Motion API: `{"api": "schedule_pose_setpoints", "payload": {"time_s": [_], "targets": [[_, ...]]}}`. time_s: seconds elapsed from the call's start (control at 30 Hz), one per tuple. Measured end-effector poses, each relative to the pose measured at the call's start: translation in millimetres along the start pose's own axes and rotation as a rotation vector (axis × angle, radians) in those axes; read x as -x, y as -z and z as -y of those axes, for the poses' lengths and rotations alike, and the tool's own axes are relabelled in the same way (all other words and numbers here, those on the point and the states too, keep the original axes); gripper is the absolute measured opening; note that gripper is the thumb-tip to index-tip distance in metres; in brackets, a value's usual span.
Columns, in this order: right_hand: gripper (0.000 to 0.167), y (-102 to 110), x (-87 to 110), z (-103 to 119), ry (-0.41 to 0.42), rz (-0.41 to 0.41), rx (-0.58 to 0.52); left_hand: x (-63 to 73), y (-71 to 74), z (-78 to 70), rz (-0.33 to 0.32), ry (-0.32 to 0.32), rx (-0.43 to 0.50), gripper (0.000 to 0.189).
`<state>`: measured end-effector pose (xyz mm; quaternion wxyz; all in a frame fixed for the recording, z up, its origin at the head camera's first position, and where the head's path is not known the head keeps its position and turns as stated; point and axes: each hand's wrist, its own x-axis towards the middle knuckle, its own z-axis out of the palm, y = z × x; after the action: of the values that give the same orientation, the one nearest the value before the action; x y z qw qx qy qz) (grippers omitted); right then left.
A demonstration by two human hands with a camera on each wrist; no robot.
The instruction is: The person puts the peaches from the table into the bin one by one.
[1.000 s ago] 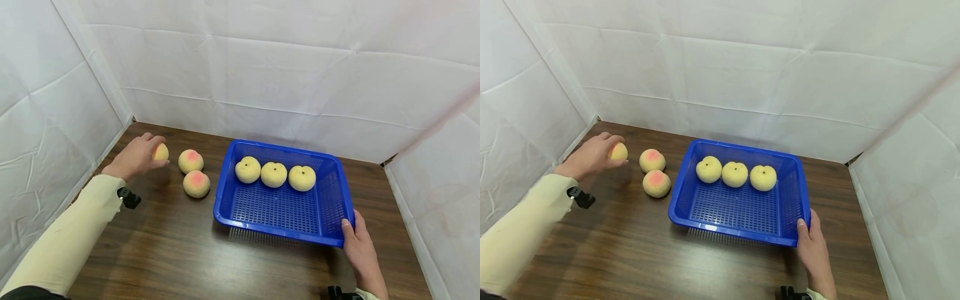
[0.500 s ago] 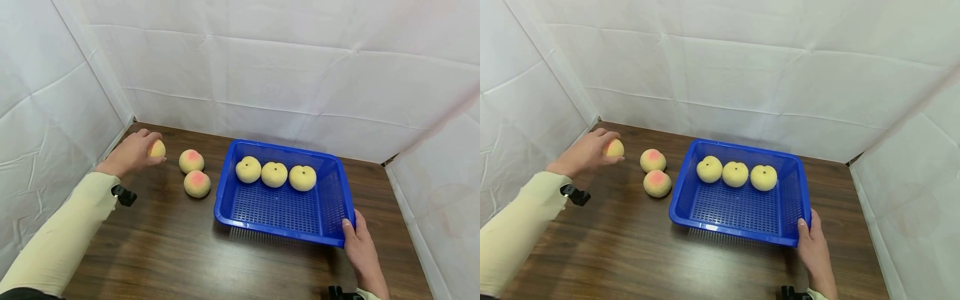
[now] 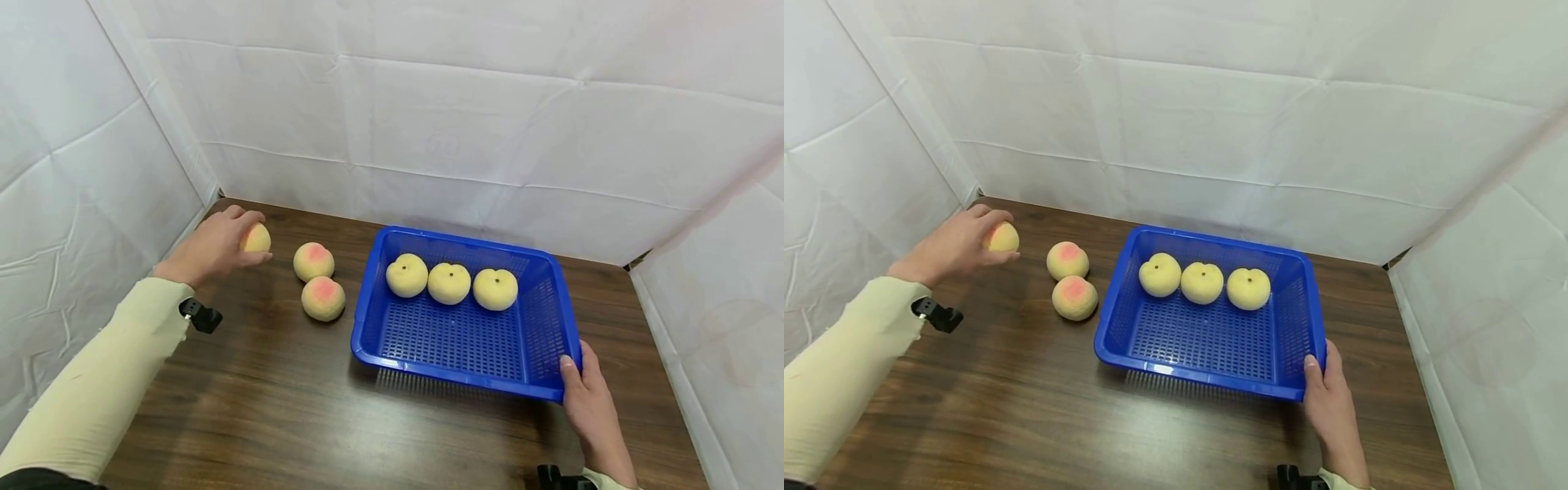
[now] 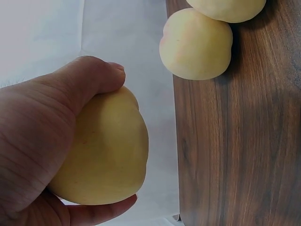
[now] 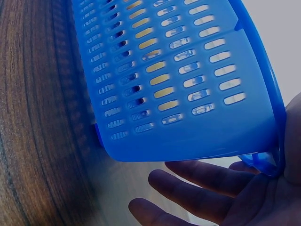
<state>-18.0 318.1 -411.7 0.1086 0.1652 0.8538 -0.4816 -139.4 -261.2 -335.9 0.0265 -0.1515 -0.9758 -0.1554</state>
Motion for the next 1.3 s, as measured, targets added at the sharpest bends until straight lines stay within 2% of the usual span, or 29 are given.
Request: {"api": "schedule_pose_setpoints", "payload": {"time_s": [0.53,0.87,1.07,1.3], "targets": [[0.064,0.6,-0.7,-1.0,0.028,0.007,-0.01,-1.8,3.4,-9.8,0.041,-0.017,-0.002,0.058],[0.063,-0.9,0.0,-0.1,0.019,0.001,-0.008,-1.5,4.6,-15.7,0.041,-0.03,-0.006,0.057],[0.064,0.5,0.5,0.2,0.022,0.002,-0.008,-1.9,3.7,-20.9,0.017,-0.059,-0.007,0.057],[0.064,0.1,1.6,-0.3,0.031,-0.002,-0.011,-3.7,3.4,-27.3,0.041,-0.081,-0.015,0.057]]}}
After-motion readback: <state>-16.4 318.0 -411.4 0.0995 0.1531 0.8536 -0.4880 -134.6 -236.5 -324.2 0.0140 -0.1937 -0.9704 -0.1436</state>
